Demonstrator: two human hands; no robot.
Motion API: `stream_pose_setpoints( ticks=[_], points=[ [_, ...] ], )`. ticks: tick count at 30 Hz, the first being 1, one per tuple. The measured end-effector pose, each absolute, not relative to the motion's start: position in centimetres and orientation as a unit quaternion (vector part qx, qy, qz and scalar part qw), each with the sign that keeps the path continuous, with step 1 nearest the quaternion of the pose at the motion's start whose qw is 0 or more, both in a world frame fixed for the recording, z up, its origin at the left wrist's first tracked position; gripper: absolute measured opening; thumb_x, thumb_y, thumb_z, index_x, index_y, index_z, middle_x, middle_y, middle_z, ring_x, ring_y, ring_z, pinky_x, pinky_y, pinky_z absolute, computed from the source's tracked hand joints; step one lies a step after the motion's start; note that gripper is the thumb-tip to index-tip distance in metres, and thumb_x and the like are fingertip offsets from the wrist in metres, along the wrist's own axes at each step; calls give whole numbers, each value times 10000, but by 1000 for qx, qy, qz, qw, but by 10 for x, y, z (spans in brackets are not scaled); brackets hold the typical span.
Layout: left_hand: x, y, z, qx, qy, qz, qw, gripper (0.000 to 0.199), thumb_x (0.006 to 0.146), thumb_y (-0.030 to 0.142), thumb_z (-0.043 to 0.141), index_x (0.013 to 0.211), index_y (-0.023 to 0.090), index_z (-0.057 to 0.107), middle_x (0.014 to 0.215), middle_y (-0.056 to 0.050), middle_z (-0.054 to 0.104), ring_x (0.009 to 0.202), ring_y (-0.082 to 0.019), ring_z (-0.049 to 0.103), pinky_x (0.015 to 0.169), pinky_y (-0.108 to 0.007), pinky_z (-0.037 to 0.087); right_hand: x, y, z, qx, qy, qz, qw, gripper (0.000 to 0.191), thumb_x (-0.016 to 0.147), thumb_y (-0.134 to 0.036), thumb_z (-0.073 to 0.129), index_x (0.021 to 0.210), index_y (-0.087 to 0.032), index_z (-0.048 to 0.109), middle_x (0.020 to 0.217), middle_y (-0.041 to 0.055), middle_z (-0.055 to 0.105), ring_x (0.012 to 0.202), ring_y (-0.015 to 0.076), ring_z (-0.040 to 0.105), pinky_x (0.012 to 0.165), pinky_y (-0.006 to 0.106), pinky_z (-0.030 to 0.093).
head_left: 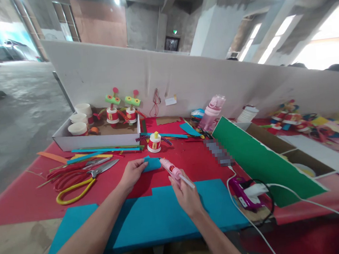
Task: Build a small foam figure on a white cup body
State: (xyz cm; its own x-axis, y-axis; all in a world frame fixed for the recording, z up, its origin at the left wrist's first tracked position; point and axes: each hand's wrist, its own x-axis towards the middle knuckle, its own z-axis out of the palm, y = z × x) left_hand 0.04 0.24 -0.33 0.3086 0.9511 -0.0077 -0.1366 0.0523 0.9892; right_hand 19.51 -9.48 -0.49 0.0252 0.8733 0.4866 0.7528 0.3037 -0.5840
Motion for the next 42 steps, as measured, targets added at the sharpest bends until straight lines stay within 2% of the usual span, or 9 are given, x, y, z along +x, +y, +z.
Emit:
stream_pose_setpoints(
  ticks=[10,19,31,37,40,42],
  points=[
    [0,3,-5,534,388,445,605,390,700,491,734,876,144,764,806,-51,748,730,-197,629,715,-281,464,195,-96,-2,-585,-695,94,408,252,984,-366,406,1015,-182,575,904,77,645,800,186,645,669,241,500],
    [0,2,-3,535,387,443,606,371,712,476,725,890,154,768,819,-47,749,752,-207,642,746,-293,478,198,-94,-7,-599,-695,79,391,278,982,-378,408,1050,-180,590,1010,114,664,872,218,663,687,266,514],
    [0,2,-3,529,391,440,611,405,705,497,727,923,158,766,851,-61,752,801,-234,657,782,-327,490,199,-93,-5,-600,-690,74,399,331,974,-401,394,1073,-169,609,1040,139,677,902,237,673,716,290,534],
    [0,2,-4,526,396,448,605,389,694,500,737,878,158,766,797,-38,740,739,-200,636,735,-291,477,225,-81,-2,-675,-596,88,426,399,883,-472,494,1022,-133,652,915,150,717,879,279,689,733,322,524],
    [-1,1,0,517,382,467,607,361,680,477,763,838,153,763,767,-34,731,706,-182,624,714,-281,478,257,-64,-5,-724,-519,140,432,448,828,-526,514,941,-127,685,781,118,724,754,263,694,651,303,508],
    [-3,1,4,498,354,485,625,364,687,462,770,875,150,758,778,-42,731,712,-182,631,720,-288,490,277,-50,-5,-766,-484,149,395,476,832,-553,479,850,-128,692,731,116,716,718,256,689,614,289,487]
  ],
)
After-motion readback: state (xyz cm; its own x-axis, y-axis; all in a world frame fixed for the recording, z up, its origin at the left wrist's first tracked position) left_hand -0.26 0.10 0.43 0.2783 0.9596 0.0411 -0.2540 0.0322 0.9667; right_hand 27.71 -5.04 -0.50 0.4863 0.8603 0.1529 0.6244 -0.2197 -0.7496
